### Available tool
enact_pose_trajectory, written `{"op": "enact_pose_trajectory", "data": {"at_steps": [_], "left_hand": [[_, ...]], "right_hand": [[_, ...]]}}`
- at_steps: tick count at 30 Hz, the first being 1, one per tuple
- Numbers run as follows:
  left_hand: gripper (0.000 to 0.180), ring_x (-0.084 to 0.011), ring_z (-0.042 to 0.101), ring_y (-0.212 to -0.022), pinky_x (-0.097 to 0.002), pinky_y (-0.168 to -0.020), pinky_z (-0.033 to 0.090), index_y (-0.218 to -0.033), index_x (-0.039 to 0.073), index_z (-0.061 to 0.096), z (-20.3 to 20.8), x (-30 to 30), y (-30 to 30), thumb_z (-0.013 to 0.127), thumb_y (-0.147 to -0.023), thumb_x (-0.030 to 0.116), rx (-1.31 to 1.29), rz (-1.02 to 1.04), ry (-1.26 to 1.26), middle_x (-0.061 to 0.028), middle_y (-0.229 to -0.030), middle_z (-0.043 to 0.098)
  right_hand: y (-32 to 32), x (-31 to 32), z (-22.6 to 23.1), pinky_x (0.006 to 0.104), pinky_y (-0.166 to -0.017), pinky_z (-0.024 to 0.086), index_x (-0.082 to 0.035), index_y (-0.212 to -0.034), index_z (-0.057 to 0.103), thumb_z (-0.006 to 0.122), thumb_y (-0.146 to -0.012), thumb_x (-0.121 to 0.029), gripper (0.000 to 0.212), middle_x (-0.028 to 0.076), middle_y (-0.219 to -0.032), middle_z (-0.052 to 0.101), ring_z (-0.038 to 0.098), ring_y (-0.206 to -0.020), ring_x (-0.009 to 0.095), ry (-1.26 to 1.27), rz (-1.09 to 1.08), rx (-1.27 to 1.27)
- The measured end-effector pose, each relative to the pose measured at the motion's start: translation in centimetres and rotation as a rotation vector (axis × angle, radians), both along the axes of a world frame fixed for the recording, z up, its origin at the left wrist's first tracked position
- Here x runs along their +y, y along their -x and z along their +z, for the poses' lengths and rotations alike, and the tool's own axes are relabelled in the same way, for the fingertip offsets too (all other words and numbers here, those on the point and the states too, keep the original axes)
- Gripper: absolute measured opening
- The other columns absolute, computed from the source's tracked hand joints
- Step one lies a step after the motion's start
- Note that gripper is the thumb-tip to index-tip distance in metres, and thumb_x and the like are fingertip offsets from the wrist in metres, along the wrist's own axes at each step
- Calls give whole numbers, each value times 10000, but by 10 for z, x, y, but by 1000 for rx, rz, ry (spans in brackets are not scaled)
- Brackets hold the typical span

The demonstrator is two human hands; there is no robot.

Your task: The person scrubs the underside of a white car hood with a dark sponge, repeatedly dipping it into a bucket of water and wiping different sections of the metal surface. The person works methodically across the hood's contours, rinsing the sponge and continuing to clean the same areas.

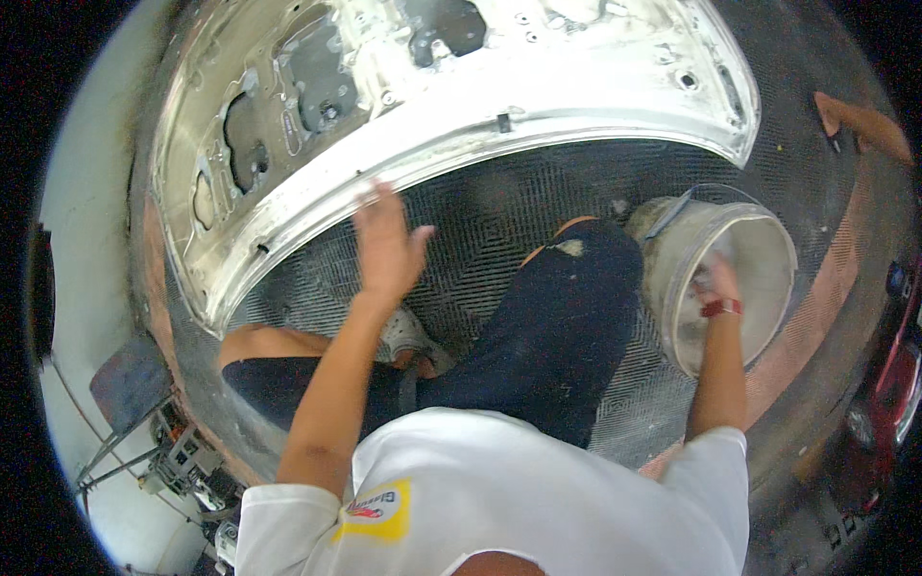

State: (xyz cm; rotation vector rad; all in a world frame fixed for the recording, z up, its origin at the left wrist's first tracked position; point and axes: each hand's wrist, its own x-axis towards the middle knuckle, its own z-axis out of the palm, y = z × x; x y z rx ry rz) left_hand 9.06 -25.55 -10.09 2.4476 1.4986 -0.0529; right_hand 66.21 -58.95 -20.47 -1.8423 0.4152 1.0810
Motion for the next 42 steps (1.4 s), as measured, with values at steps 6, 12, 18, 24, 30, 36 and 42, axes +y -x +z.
{"op": "enact_pose_trajectory", "data": {"at_steps": [6,12,18,24,30,36,42], "left_hand": [[939,-413,211,-1636,-564,-1336,162,-1668,-65,222,-2,3,-116,690,-1014,419,-164,-296,81,-270,-1740,251],[562,-347,400,-1551,-545,-1327,213,-1484,46,595,-3,37,-94,619,-1037,387,-186,-512,50,-160,-1582,549],[818,-368,299,-1621,-499,-1308,263,-1728,120,218,48,37,38,615,-1079,421,-108,84,408,-217,-1745,313],[896,-364,498,-1471,-493,-1246,378,-1739,165,206,95,42,12,441,-1072,714,-1746,488,989,-179,-1635,473],[534,-322,555,-1426,-499,-1244,397,-1623,130,445,74,99,-68,520,-1145,357,-1211,499,291,-165,-1622,487],[576,-305,353,-1598,-476,-1303,310,-1651,123,423,14,99,-82,539,-1096,230,-173,-637,-153,-88,-1719,406],[685,-245,265,-1642,-438,-1340,228,-1693,151,356,31,133,115,556,-1039,199,475,-792,-44,6,-1771,322]], "right_hand": [[94,183,226,295,-728,545,-58,-1138,729,645,-1088,-356,313,86,-935,701,671,-813,167,-736,586,-396],[288,319,180,506,-1060,542,-49,-1357,643,610,-1012,-197,377,244,-1295,702,687,-1199,403,-596,1506,-1587],[368,382,225,478,-982,520,-19,-1313,616,520,-1064,-152,297,254,-1153,656,658,-1063,419,-647,1118,-892],[428,357,208,488,-1199,441,58,-1461,543,651,-963,-312,629,296,-1473,562,577,-1370,451,-892,1505,-635],[291,383,253,374,-1024,526,31,-1376,629,642,-1053,-276,446,171,-1213,724,673,-1157,249,-1066,507,-557],[200,361,237,371,-993,538,25,-1293,666,644,-1079,-284,377,144,-1186,751,723,-1079,253,-931,-24,-433],[181,353,222,382,-982,561,21,-1262,676,649,-1065,-208,304,150,-1170,738,717,-1089,264,-1111,-190,-330]]}}
